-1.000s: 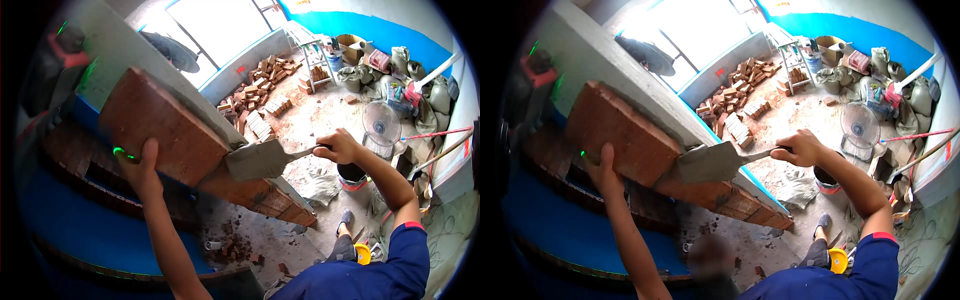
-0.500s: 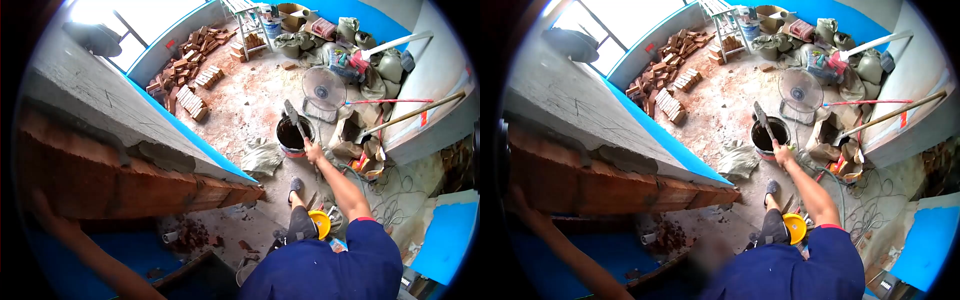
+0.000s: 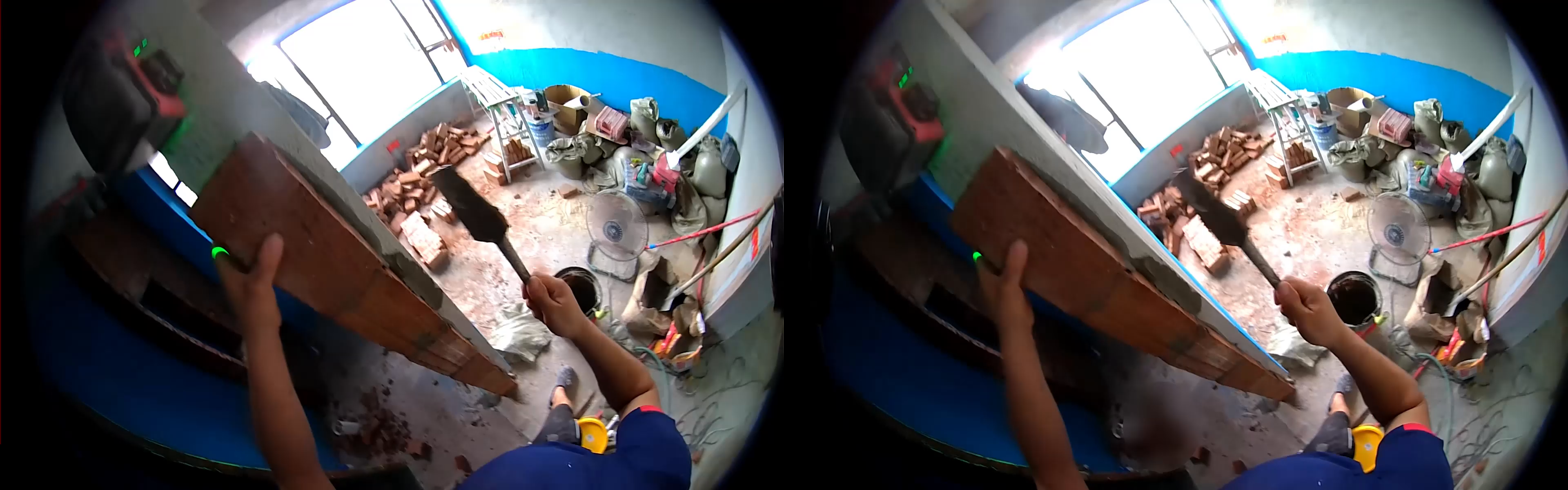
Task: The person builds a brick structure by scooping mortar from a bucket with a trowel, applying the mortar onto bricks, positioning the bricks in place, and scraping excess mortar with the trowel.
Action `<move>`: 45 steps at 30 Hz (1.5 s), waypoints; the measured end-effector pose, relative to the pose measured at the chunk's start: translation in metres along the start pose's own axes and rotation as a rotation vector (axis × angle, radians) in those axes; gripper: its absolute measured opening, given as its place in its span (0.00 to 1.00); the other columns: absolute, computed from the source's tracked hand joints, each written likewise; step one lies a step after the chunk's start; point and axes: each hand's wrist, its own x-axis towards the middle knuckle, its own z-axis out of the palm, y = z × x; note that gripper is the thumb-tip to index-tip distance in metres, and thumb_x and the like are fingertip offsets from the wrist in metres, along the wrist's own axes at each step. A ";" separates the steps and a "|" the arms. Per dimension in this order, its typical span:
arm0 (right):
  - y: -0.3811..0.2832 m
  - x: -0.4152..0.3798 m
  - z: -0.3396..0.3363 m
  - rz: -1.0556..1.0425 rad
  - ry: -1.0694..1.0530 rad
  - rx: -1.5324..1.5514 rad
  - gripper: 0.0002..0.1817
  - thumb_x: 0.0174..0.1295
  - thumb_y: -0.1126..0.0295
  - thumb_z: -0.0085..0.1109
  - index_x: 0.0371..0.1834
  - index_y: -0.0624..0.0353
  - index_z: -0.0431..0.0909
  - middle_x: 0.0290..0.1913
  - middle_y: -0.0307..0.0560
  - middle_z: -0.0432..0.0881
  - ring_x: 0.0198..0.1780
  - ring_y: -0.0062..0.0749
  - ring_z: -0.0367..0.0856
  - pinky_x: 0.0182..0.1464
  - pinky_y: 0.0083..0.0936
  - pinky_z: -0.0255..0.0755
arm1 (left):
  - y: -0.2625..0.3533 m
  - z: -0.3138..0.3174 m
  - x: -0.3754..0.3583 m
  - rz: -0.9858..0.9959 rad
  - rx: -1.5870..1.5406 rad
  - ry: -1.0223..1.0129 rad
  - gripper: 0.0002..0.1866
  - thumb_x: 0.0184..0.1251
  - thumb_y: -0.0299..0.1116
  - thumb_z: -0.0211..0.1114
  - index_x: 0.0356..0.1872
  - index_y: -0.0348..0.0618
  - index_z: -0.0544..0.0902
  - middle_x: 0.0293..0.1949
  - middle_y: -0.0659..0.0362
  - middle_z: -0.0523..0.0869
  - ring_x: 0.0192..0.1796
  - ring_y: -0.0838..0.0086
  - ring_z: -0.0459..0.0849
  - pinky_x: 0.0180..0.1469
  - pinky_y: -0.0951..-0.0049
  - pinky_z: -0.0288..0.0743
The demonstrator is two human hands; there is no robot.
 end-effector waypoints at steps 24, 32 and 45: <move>-0.004 0.072 -0.010 -0.495 -0.273 -0.735 0.17 0.70 0.52 0.53 0.32 0.53 0.74 0.17 0.50 0.72 0.21 0.53 0.76 0.25 0.43 0.69 | -0.016 -0.029 0.003 -0.061 -0.003 0.085 0.50 0.53 0.47 0.77 0.72 0.40 0.57 0.66 0.48 0.69 0.65 0.53 0.72 0.63 0.49 0.76; 0.053 0.054 -0.013 -0.459 -0.293 -0.707 0.15 0.69 0.53 0.54 0.36 0.53 0.77 0.19 0.52 0.75 0.23 0.52 0.79 0.26 0.43 0.72 | -0.005 -0.027 0.001 -0.053 0.059 0.048 0.51 0.55 0.55 0.73 0.73 0.41 0.56 0.66 0.47 0.67 0.66 0.55 0.71 0.63 0.50 0.77; 0.140 0.034 -0.040 -0.433 -0.343 -0.725 0.14 0.67 0.55 0.56 0.35 0.54 0.76 0.23 0.51 0.78 0.26 0.50 0.80 0.30 0.40 0.73 | -0.010 -0.055 0.006 -0.183 0.059 0.151 0.49 0.60 0.62 0.65 0.74 0.45 0.56 0.70 0.49 0.65 0.69 0.56 0.68 0.66 0.54 0.72</move>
